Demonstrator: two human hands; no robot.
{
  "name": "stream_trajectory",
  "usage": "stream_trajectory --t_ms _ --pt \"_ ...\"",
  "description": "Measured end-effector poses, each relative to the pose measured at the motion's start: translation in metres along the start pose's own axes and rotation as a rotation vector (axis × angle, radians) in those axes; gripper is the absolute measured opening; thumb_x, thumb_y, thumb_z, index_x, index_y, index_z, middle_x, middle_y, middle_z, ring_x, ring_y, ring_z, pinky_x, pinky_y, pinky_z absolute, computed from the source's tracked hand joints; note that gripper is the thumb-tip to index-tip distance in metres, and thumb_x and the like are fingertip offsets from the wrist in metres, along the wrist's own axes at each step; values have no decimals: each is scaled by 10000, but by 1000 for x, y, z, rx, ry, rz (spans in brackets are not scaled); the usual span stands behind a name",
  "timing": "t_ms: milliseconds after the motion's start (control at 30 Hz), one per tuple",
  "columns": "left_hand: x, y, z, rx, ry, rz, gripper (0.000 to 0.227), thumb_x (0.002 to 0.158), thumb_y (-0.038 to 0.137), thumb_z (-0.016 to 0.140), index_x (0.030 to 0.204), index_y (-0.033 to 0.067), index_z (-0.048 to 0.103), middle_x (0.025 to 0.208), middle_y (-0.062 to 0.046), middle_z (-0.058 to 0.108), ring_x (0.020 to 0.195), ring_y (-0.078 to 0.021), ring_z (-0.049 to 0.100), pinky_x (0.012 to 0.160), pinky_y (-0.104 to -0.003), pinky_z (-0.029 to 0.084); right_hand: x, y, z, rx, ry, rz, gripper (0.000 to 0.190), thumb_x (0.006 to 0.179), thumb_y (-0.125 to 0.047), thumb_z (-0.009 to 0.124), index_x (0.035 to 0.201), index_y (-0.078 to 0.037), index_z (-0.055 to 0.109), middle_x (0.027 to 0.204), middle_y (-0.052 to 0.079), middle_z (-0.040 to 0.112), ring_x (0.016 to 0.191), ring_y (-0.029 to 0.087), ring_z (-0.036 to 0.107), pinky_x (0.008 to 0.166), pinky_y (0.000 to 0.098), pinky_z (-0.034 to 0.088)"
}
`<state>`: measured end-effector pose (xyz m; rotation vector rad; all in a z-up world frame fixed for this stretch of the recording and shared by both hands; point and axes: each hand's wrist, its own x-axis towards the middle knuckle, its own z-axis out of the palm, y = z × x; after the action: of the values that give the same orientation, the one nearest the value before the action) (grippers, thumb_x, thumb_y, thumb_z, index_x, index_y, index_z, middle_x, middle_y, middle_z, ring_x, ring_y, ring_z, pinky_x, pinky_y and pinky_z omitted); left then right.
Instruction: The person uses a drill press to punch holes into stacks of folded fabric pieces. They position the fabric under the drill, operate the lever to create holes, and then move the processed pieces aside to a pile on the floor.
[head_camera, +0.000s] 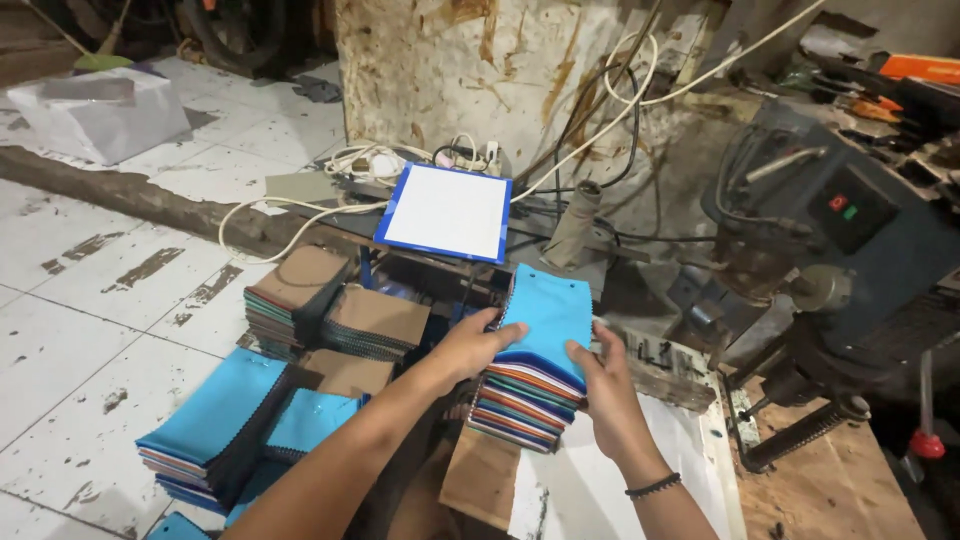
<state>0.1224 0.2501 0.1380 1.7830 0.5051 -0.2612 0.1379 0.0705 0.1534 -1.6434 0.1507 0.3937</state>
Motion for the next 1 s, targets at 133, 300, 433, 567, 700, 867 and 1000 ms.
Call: stream_trajectory --t_ms 133,300,433,567,700,867,1000 --pt "-1 3 2 43 18 30 884 875 627 544 1624 208 329 1690 -67 320 1523 -294 389 1186 -469 402 5 5 -3 47 38 -64 692 911 -341 590 1557 -274 349 1607 -7 373 1272 235 529 702 464 580" --pt "-5 10 -2 73 -14 3 856 918 616 512 1633 196 297 1708 -44 270 1560 -285 307 1256 -481 308 4 -3 -9 11 -6 13 677 928 -363 567 1553 -271 324 1499 49 504 1085 297 672 611 463 596" --pt "-2 14 -1 73 38 1 879 877 637 530 1617 197 352 1681 -55 342 1527 -283 376 1226 -457 341 15 -9 -19 -198 -83 -9 762 883 -450 584 1552 -225 297 1353 102 604 1008 294 693 627 440 594" --pt "-7 19 4 -2 66 -18 932 843 667 543 1619 193 342 1656 -68 393 1482 -284 453 1167 -440 427 29 -2 -25 -140 -72 -37 702 901 -385 610 1531 -196 368 1279 141 687 915 286 701 683 430 558" --pt "-9 17 6 94 63 -28 921 865 685 505 1622 191 329 1678 -68 344 1518 -287 393 1212 -454 369 28 1 -27 -156 -64 -17 731 878 -429 604 1537 -205 381 1413 82 601 996 269 684 711 422 537" --pt "3 13 5 206 155 97 912 844 698 522 1551 126 458 1535 -110 547 1376 -307 568 1107 -442 466 19 -6 -23 -158 -89 -23 674 921 -400 569 1533 -205 364 1352 100 656 1074 256 686 789 439 560" --pt "1 13 7 212 174 76 949 806 702 599 1548 129 453 1532 -114 543 1377 -304 565 1105 -435 479 26 3 -26 -193 -105 -32 657 971 -368 519 1565 -185 307 1360 115 636 1092 270 690 852 431 567"
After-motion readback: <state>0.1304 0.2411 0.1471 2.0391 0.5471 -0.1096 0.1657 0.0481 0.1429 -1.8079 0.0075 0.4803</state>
